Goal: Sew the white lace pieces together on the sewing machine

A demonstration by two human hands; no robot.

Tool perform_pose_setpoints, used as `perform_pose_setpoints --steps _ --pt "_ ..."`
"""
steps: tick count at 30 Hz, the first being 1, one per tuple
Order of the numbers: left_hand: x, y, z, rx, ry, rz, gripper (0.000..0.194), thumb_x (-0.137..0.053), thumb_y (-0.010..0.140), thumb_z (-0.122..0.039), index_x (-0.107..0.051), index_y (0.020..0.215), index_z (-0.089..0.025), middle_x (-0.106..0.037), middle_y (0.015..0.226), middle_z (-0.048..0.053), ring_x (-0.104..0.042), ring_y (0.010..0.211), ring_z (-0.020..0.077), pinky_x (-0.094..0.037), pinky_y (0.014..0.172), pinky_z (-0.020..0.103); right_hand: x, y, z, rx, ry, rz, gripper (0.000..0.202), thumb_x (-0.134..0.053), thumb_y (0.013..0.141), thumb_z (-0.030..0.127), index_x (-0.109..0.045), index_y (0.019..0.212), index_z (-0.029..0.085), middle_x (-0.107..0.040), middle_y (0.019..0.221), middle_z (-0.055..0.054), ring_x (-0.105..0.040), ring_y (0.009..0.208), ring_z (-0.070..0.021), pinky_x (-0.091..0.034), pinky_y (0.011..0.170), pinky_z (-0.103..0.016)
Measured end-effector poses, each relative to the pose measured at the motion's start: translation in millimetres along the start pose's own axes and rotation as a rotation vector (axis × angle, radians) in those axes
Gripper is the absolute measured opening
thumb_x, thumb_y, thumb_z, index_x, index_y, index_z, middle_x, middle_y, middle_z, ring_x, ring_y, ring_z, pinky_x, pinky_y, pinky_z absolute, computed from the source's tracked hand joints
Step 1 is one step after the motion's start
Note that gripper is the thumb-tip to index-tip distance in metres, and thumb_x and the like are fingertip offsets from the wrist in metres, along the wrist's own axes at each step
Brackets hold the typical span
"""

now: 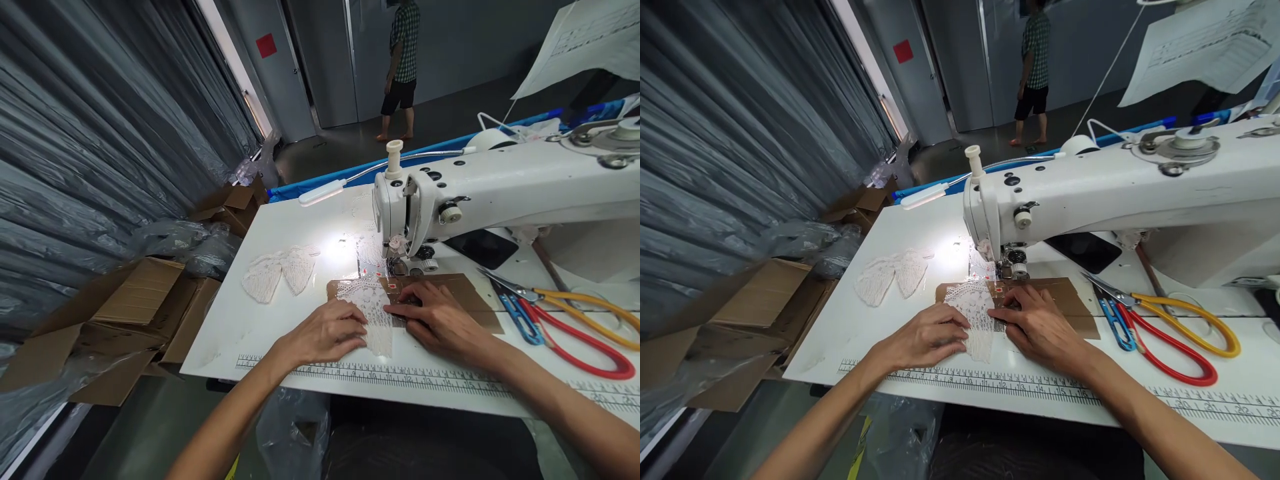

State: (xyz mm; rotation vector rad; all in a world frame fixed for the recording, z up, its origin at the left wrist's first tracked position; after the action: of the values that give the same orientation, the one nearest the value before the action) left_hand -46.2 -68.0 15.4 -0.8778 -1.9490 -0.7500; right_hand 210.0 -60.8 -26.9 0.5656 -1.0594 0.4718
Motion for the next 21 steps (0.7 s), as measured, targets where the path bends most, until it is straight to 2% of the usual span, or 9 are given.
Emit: perform_pose_setpoints --steps 4,8,10,14,18,21 --pt "-7.4 -1 5 0.012 0.016 -0.071 0.021 -0.057 0.094 -0.028 -0.072 0.089 -0.015 -0.069 0.101 0.012 -0.066 0.091 0.0191 -0.055 0.083 0.036 -1 0 -1 -0.002 -0.005 -0.010 0.041 -0.049 0.090 0.020 -0.063 0.126 0.032 -0.058 0.113 -0.010 -0.053 0.104 -0.0295 -0.043 0.087 -0.051" --pt "-4.7 0 6 0.012 -0.007 -0.116 0.017 -0.063 0.091 -0.029 -0.073 0.085 -0.017 -0.070 0.101 0.011 -0.067 0.089 0.0195 -0.055 0.083 0.038 -2 -1 -1 0.004 -0.013 -0.028 0.040 -0.051 0.089 0.021 -0.064 0.124 0.033 -0.058 0.112 -0.009 -0.054 0.102 -0.0286 -0.043 0.087 -0.050" --pt "-0.8 1 6 0.006 -0.056 -0.117 0.015 -0.069 0.087 -0.031 -0.074 0.088 -0.018 -0.071 0.102 0.010 -0.067 0.092 0.0201 -0.054 0.085 0.037 -2 -1 0 0.000 -0.013 -0.027 0.040 -0.050 0.089 0.020 -0.065 0.124 0.033 -0.058 0.112 -0.009 -0.054 0.102 -0.0287 -0.043 0.087 -0.050" --pt "-0.1 15 6 0.020 -0.106 -0.102 0.028 -0.070 0.085 -0.038 -0.071 0.104 -0.018 -0.068 0.113 0.011 -0.065 0.103 0.0220 -0.053 0.089 0.036 -3 -1 0 -0.006 -0.012 -0.026 0.041 -0.049 0.090 0.018 -0.064 0.125 0.033 -0.058 0.113 -0.009 -0.053 0.104 -0.0294 -0.042 0.086 -0.050" --pt "-12.3 40 6 0.101 0.168 -0.143 0.029 -0.051 0.097 -0.027 -0.061 0.122 -0.015 -0.063 0.123 0.014 -0.062 0.109 0.0248 -0.051 0.093 0.044 -4 -1 -1 0.007 -0.013 -0.036 0.042 -0.049 0.090 0.019 -0.063 0.125 0.035 -0.058 0.112 -0.009 -0.053 0.104 -0.0291 -0.041 0.086 -0.049" --pt "-23.7 53 6 0.089 0.399 -0.096 0.029 -0.043 0.098 -0.017 -0.058 0.120 -0.007 -0.060 0.126 0.018 -0.061 0.103 0.0270 -0.052 0.087 0.045 -4 -1 -1 0.001 -0.018 -0.037 0.041 -0.050 0.089 0.018 -0.064 0.124 0.035 -0.058 0.112 -0.009 -0.053 0.103 -0.0289 -0.040 0.086 -0.049"
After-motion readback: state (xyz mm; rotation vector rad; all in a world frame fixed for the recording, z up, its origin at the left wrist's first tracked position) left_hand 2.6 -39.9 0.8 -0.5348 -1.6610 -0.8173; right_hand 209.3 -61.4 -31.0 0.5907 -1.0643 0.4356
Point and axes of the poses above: each hand's wrist, its own y-axis towards the middle knuckle, its own x-axis out of the back of the hand, z = x × y, the point moved 1 cm from there along y, towards the middle knuckle
